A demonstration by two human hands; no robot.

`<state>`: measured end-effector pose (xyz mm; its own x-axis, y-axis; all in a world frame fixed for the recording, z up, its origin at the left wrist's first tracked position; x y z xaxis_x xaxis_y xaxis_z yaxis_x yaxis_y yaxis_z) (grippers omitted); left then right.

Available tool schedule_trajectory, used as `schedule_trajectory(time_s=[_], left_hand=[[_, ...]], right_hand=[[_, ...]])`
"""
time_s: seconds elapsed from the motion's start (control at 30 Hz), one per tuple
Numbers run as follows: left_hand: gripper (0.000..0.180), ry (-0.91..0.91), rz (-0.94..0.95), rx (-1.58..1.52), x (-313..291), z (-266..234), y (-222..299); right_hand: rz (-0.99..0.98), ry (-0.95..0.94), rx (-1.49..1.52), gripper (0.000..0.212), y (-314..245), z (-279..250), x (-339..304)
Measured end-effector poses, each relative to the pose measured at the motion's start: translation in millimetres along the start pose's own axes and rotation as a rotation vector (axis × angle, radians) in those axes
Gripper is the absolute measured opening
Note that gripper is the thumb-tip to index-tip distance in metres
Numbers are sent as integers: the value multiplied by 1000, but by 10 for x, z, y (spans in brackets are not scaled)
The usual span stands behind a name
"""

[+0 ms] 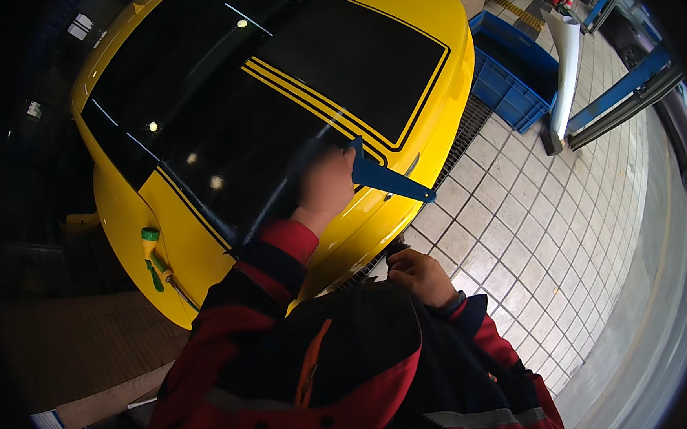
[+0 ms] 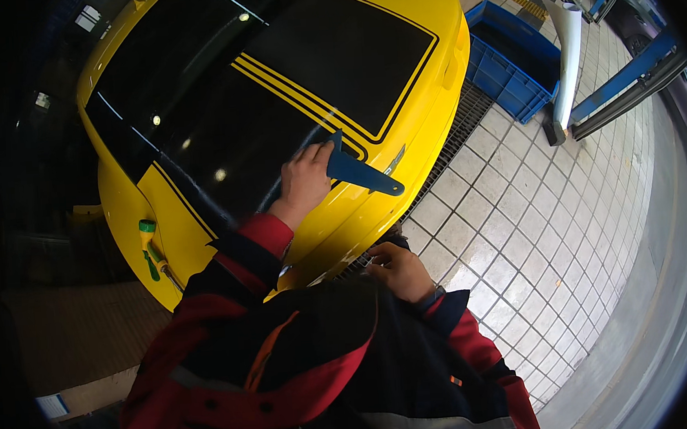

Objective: The person applies a black vinyl stripe with yellow edges to the hood of a yellow car. They peel the backing, align the stripe along the center, and use a blue squeegee to smooth it down, removing air bubbles and ensuring adhesion.

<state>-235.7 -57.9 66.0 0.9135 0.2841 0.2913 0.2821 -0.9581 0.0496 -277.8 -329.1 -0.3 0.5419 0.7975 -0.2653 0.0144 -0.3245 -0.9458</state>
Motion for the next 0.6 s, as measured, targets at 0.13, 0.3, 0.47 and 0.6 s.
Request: schedule_trajectory(time_s=[0.13,0.3,0.47,0.6], left_hand=[[48,-207,82,-334,-559,-79,687],[60,-256,89,-500,-1204,-234,992],[62,75,15,-519,-1284,-687,834],[85,149,-413,-961,-1526,-951,80]], right_hand=[[-43,154,231,85,-181,32,64],[-337,172,456,113,-545,121,12],[-408,359,323,73,-861,260,140],[-339,275,309,47,-1170,191,223]])
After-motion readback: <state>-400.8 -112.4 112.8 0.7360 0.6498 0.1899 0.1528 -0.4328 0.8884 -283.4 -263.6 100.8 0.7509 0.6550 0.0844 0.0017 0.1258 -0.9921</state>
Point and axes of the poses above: each hand's wrist, its own x-axis towards the middle knuckle, its own z-axis out of the palm, y = z × x, the point moved 7 cm from there along x, towards the middle knuckle, and after that the axes turned 7 degrees about -z, right-handed, at the moved point
